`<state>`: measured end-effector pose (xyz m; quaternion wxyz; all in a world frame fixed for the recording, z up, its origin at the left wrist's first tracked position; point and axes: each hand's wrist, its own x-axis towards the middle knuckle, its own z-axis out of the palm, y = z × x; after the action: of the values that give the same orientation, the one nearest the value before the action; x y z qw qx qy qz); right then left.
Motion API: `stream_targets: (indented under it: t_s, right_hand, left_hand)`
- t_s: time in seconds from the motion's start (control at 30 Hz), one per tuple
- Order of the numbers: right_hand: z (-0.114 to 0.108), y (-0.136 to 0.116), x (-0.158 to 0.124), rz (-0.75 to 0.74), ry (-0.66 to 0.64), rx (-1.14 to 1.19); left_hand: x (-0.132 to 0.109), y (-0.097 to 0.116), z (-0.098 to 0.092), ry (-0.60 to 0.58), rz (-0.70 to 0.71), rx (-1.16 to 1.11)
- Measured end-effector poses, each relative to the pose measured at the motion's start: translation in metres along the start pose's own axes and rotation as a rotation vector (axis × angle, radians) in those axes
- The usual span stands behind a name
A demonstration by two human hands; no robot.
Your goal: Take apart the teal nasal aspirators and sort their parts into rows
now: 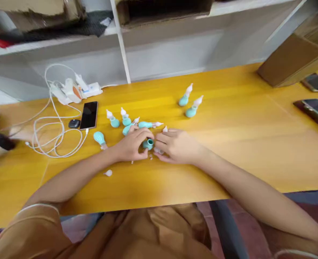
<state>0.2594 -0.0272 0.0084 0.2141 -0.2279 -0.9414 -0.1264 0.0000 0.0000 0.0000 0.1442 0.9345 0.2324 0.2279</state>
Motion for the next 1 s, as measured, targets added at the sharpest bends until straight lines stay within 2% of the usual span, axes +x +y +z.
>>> stream_targets:
  t_s: [0.17,0.4,0.63,0.83,1.0]
  right_hand:
    - [0.005,-0.004,0.002,-0.012,0.005,0.032]
    - [0.010,0.000,-0.001,0.046,0.048,0.023]
    - [0.010,0.007,-0.002,0.051,-0.017,0.006]
    - [-0.008,0.037,-0.018,0.217,-0.158,0.292]
    - [-0.004,0.049,-0.025,0.243,-0.225,0.518]
  left_hand:
    - [-0.001,-0.002,0.000,0.013,-0.007,0.009]
    - [0.005,-0.002,0.003,-0.007,-0.010,-0.031]
    - [0.006,-0.004,0.004,-0.043,-0.035,-0.047]
    - [0.006,-0.002,0.005,-0.030,0.010,-0.015]
    - [0.008,-0.004,0.007,-0.053,0.073,0.004]
